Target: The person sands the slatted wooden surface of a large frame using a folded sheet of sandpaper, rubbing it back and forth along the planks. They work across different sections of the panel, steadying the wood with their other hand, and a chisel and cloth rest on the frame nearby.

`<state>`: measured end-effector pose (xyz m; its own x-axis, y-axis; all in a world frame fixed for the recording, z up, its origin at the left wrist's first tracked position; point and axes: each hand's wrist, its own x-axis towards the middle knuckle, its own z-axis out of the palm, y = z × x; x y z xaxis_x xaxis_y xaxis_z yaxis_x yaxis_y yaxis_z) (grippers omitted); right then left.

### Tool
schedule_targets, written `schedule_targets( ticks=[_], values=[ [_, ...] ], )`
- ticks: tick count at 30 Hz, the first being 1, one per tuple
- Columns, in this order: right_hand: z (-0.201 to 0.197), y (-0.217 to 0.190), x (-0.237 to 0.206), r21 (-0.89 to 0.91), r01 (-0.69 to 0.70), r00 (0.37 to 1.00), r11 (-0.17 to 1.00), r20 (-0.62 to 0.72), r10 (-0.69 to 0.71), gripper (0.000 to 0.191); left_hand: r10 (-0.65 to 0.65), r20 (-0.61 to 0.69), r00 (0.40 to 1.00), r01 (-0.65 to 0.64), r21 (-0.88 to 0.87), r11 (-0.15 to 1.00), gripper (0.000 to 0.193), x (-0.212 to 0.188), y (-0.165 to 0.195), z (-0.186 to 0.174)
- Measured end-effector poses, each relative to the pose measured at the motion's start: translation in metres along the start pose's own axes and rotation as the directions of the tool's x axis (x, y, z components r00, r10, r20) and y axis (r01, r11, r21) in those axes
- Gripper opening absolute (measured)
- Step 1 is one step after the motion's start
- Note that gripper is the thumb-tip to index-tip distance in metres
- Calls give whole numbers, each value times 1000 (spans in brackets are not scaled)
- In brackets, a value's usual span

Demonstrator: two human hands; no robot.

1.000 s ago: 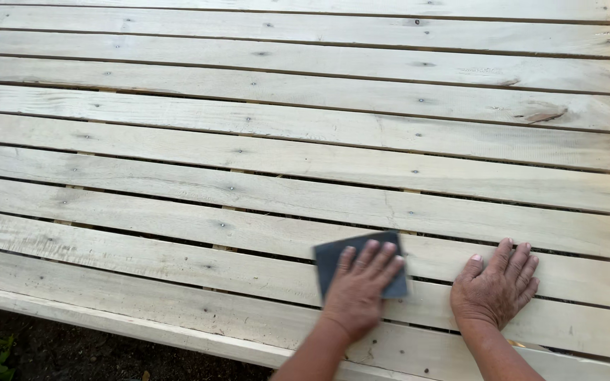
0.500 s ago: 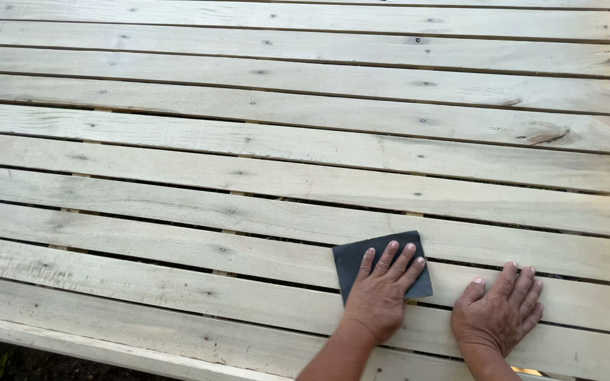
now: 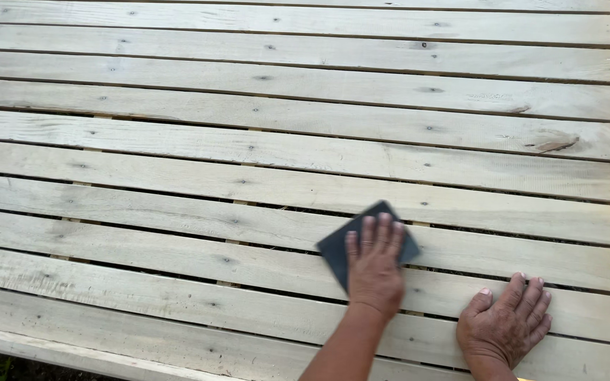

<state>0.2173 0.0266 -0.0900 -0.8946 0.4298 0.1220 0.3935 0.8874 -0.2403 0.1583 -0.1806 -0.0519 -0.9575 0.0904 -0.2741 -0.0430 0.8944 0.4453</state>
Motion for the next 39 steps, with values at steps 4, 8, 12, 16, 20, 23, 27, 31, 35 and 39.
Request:
schedule_targets(
  ticks=[4,8,12,16,20,23,27,31,35,39],
  values=[
    [-3,2,-1,8,-2,1000,1000,1,2,70,297,132,946,-303,34,952,61,14,-3,-8],
    [-5,3,-3,0,0,1000,1000,8,0,71,38,-163,986,-11,164,986,65,-2,-125,-73],
    [-4,3,-4,-5,-12,1000,1000,10,12,71,-454,-376,808,515,77,853,62,-14,-175,-94],
    [-3,4,-3,-25,-1,1000,1000,10,2,72,-384,4,923,372,244,896,81,-16,-79,-48],
    [-3,5,-2,11,-7,1000,1000,6,7,72,168,243,955,-170,-15,985,65,-31,-5,-12],
    [-2,4,-1,6,-6,1000,1000,18,6,71,272,285,919,-308,93,947,65,-35,-55,-34],
    [-2,2,-1,2,7,1000,1000,18,-7,72,59,-124,991,-14,332,943,65,-40,-173,-96],
    [-3,-3,-4,0,1,1000,1000,21,-1,73,-371,-229,900,414,187,891,65,-33,-167,-93],
    [-5,-7,-5,20,0,1000,1000,18,0,73,-85,-71,994,93,111,990,74,-28,-28,-17],
    [-6,-6,-7,6,-12,1000,1000,25,12,72,253,193,948,-238,-96,966,67,-35,26,15]
  ],
)
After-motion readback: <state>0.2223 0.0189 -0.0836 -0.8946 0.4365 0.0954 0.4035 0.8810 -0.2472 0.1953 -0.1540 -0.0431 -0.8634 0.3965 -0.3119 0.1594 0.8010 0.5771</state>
